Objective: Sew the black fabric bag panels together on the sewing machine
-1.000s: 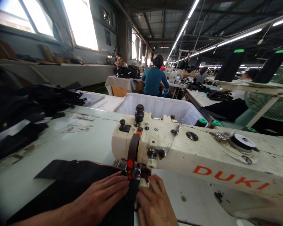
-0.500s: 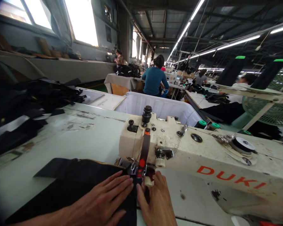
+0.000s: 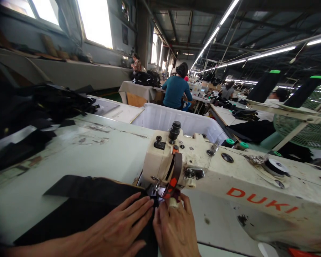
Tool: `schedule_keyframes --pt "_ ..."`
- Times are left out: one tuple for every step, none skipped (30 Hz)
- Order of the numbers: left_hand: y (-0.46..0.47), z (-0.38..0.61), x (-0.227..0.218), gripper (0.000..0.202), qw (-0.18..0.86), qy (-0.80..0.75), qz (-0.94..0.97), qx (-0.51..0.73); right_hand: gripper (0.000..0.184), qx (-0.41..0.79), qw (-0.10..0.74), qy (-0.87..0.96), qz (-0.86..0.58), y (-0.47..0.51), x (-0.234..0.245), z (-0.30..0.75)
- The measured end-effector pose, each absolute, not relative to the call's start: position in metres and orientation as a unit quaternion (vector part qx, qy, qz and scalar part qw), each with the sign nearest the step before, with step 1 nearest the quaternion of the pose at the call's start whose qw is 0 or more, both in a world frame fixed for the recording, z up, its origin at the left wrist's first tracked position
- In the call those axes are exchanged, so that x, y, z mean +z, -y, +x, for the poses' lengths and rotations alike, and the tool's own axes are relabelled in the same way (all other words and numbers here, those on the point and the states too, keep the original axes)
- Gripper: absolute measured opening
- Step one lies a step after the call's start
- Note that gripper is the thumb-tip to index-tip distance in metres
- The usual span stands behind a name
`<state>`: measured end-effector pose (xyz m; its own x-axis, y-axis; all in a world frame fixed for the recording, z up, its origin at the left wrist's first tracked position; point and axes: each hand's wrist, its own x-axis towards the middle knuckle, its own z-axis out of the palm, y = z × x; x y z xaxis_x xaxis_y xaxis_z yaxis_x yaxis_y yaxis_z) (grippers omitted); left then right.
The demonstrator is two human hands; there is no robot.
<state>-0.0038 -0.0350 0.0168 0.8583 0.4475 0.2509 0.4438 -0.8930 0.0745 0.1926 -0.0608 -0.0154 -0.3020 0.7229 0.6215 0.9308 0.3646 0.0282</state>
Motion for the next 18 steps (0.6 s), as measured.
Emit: schedule_keyframes --pt "0.035 -0.004 0.017 0.045 0.005 -0.23 0.965 0.125 0.027 -0.202 0.274 0.785 -0.517 0.06 -0.015 0.19" --pt "0.035 -0.004 0.017 0.046 0.004 -0.228 0.966 0.12 0.029 -0.2 0.282 0.788 -0.509 0.06 -0.014 0.188" --pt "0.034 -0.004 0.016 0.045 0.006 -0.226 0.968 0.114 0.032 -0.19 0.29 0.792 -0.503 0.06 -0.013 0.187" --pt "0.034 -0.004 0.015 0.045 0.01 -0.223 0.969 0.111 0.034 -0.176 0.297 0.795 -0.499 0.06 -0.013 0.187" --pt "0.033 -0.003 0.014 0.045 0.016 -0.221 0.969 0.108 0.037 -0.161 0.304 0.798 -0.494 0.061 -0.013 0.188" --pt "0.032 -0.003 0.012 0.045 0.023 -0.221 0.969 0.105 0.038 -0.15 0.31 0.803 -0.487 0.061 -0.014 0.189" --pt "0.031 -0.003 0.011 0.045 0.029 -0.219 0.97 0.101 0.037 -0.145 0.313 0.808 -0.477 0.062 -0.015 0.191" --pt "0.031 -0.002 0.009 0.045 0.034 -0.216 0.971 0.101 0.036 -0.145 0.313 0.815 -0.466 0.063 -0.017 0.193" --pt "0.03 -0.002 0.008 0.045 0.037 -0.215 0.971 0.101 0.034 -0.148 0.312 0.82 -0.456 0.063 -0.02 0.195" --pt "0.031 -0.002 0.008 0.046 0.039 -0.217 0.97 0.102 0.033 -0.154 0.311 0.823 -0.45 0.064 -0.022 0.197" --pt "0.031 -0.002 0.01 0.046 0.039 -0.22 0.969 0.106 0.033 -0.164 0.312 0.822 -0.448 0.065 -0.025 0.198" --pt "0.032 -0.003 0.012 0.046 0.038 -0.226 0.967 0.112 0.035 -0.176 0.314 0.818 -0.449 0.066 -0.028 0.199" --pt "0.032 -0.003 0.014 0.046 0.038 -0.232 0.965 0.119 0.038 -0.187 0.315 0.813 -0.453 0.066 -0.03 0.199" --pt "0.033 -0.004 0.017 0.045 0.039 -0.237 0.963 0.124 0.041 -0.199 0.314 0.809 -0.456 0.067 -0.031 0.199" --pt "0.034 -0.005 0.02 0.045 0.042 -0.239 0.962 0.129 0.043 -0.21 0.309 0.806 -0.46 0.067 -0.032 0.199" --pt "0.035 -0.005 0.022 0.045 0.045 -0.238 0.961 0.134 0.045 -0.218 0.302 0.805 -0.463 0.067 -0.033 0.199" --pt "0.035 -0.006 0.024 0.044 0.05 -0.236 0.961 0.136 0.046 -0.224 0.294 0.804 -0.465 0.068 -0.032 0.2" --pt "0.035 -0.006 0.024 0.045 0.054 -0.235 0.961 0.137 0.047 -0.228 0.285 0.807 -0.464 0.068 -0.031 0.201"
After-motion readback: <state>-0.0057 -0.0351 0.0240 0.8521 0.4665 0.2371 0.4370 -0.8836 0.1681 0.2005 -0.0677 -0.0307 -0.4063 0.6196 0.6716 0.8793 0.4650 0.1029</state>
